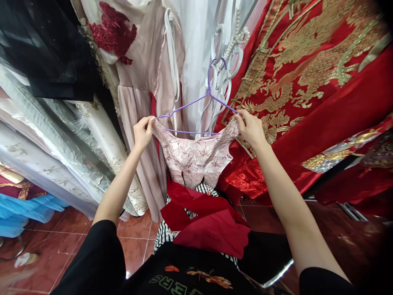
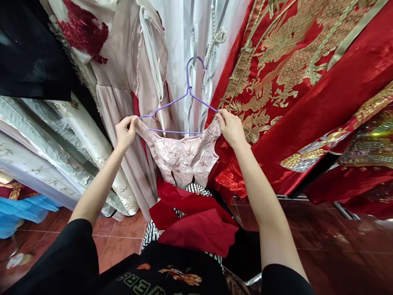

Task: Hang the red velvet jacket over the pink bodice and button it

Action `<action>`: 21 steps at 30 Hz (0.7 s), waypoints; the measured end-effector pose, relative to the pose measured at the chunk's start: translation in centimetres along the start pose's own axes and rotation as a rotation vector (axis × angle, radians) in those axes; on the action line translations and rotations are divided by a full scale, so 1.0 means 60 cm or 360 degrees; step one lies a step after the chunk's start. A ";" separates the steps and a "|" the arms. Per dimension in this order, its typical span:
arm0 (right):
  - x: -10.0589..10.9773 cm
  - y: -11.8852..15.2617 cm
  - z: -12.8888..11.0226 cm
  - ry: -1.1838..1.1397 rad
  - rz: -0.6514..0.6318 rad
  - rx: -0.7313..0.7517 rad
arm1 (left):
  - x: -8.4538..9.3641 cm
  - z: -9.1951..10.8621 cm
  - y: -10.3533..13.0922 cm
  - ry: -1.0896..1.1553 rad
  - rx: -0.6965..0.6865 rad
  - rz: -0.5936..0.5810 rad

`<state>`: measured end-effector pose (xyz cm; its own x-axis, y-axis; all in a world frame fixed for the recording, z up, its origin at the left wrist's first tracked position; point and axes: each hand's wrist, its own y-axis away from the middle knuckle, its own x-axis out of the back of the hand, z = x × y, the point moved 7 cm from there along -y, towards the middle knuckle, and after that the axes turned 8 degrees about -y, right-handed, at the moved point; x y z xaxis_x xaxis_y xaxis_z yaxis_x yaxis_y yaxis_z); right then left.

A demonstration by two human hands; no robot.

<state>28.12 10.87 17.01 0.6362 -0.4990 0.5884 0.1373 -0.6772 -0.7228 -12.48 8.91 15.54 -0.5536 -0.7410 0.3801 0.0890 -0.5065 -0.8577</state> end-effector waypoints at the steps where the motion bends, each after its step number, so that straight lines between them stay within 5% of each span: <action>1: 0.000 -0.002 0.001 0.0006 -0.0018 0.0010 | -0.005 0.011 -0.005 0.0012 -0.0048 -0.0041; 6: 0.001 -0.006 0.008 0.0010 -0.0093 -0.0005 | -0.053 0.083 -0.025 0.0002 -0.0305 -0.0312; 10: -0.004 0.006 0.003 0.0085 -0.0049 -0.0045 | -0.088 0.107 -0.026 -0.0055 -0.0165 -0.0253; 13: -0.010 0.028 -0.021 0.0149 0.0135 -0.0040 | -0.108 0.132 0.017 -0.0041 0.0032 -0.0141; 15: -0.018 0.051 -0.044 0.0164 0.0215 0.0007 | -0.134 0.168 0.090 -0.0019 0.0163 -0.0232; 17: -0.029 0.078 -0.063 0.0126 0.0197 0.0075 | -0.178 0.222 0.208 -0.0026 0.0239 -0.0596; 21: -0.037 0.137 -0.068 -0.0160 0.0128 0.0132 | -0.267 0.354 0.562 0.0135 0.0038 -0.2099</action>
<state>24.73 4.20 11.27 0.7201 -0.4901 0.4912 0.1427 -0.5882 -0.7961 16.98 -5.67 -12.11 -0.2853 0.3401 0.8960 -0.5390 -0.8300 0.1434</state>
